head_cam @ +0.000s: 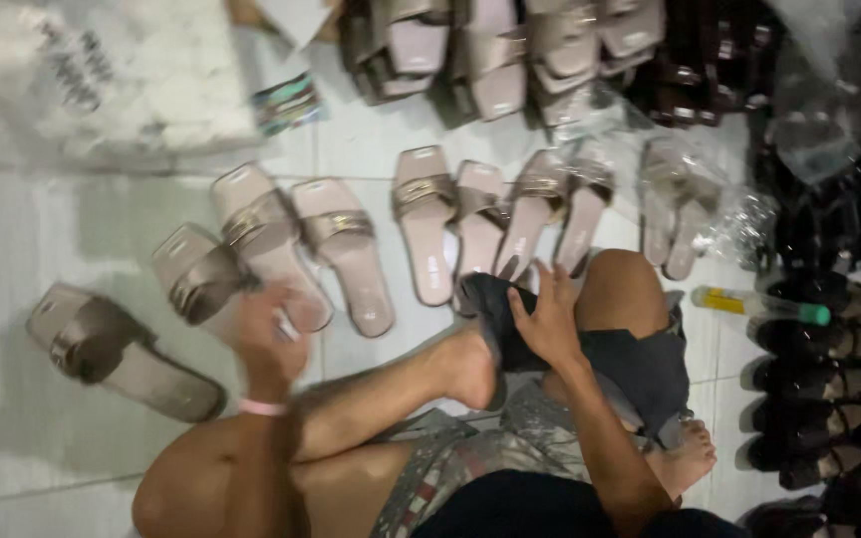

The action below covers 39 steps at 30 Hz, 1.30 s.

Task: The person sits on the floor and wipes multiple beige slides with a dark cloth. They handle each slide one at a time, wiping the sole and strap, then place the cleaned slide on the floor. The person occasionally picks up a bottle and applies liquid to the cloth before continuing to wipe the slides.

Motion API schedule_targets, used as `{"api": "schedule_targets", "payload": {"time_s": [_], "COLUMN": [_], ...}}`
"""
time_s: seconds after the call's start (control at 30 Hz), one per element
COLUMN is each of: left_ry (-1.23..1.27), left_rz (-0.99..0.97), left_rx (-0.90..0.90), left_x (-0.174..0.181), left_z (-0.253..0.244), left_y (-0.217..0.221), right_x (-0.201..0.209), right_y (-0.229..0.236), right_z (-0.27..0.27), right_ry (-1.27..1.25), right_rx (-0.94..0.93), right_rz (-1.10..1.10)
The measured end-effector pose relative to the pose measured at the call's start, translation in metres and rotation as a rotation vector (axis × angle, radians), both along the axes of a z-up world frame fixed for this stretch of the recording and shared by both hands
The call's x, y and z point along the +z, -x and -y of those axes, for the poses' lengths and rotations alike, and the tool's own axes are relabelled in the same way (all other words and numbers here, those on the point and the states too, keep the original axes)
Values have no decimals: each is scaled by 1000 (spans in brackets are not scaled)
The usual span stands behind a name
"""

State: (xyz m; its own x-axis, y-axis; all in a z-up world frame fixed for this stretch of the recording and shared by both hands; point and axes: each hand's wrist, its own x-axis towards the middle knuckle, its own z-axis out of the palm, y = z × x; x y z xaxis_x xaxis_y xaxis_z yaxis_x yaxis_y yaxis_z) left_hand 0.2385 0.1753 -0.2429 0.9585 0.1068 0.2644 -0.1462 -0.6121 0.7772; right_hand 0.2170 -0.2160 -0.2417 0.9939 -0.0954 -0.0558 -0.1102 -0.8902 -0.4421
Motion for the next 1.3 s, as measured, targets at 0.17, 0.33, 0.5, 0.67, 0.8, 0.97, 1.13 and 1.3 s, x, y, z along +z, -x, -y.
{"api": "schedule_targets", "payload": {"time_s": [0.17, 0.33, 0.5, 0.67, 0.8, 0.97, 1.13, 1.3], "left_ry": [187, -113, -159, -208, -269, -236, -97, 13], "left_rz": [-138, -158, -264, -350, -377, -351, -388, -390], "left_rx": [-642, -598, -800, -894, -953, -928, -801, -713], "left_x": [6, -6, -6, 0, -3, 4, 16, 37], "left_z": [157, 234, 251, 265, 270, 267, 265, 265], "left_y": [32, 88, 145, 157, 149, 154, 150, 136], "right_x": [20, 41, 0, -50, -77, -88, -88, -29], "right_y": [1, 16, -16, -64, -84, -110, -139, -113], "right_z": [51, 83, 140, 222, 238, 234, 217, 192], "right_ry": [-356, -346, -383, -456, -272, -444, -156, -22], "right_rx": [99, 279, -25, -406, -270, -264, -277, -63], "right_rz": [-584, -844, 51, 73, -139, -297, -306, 65]}}
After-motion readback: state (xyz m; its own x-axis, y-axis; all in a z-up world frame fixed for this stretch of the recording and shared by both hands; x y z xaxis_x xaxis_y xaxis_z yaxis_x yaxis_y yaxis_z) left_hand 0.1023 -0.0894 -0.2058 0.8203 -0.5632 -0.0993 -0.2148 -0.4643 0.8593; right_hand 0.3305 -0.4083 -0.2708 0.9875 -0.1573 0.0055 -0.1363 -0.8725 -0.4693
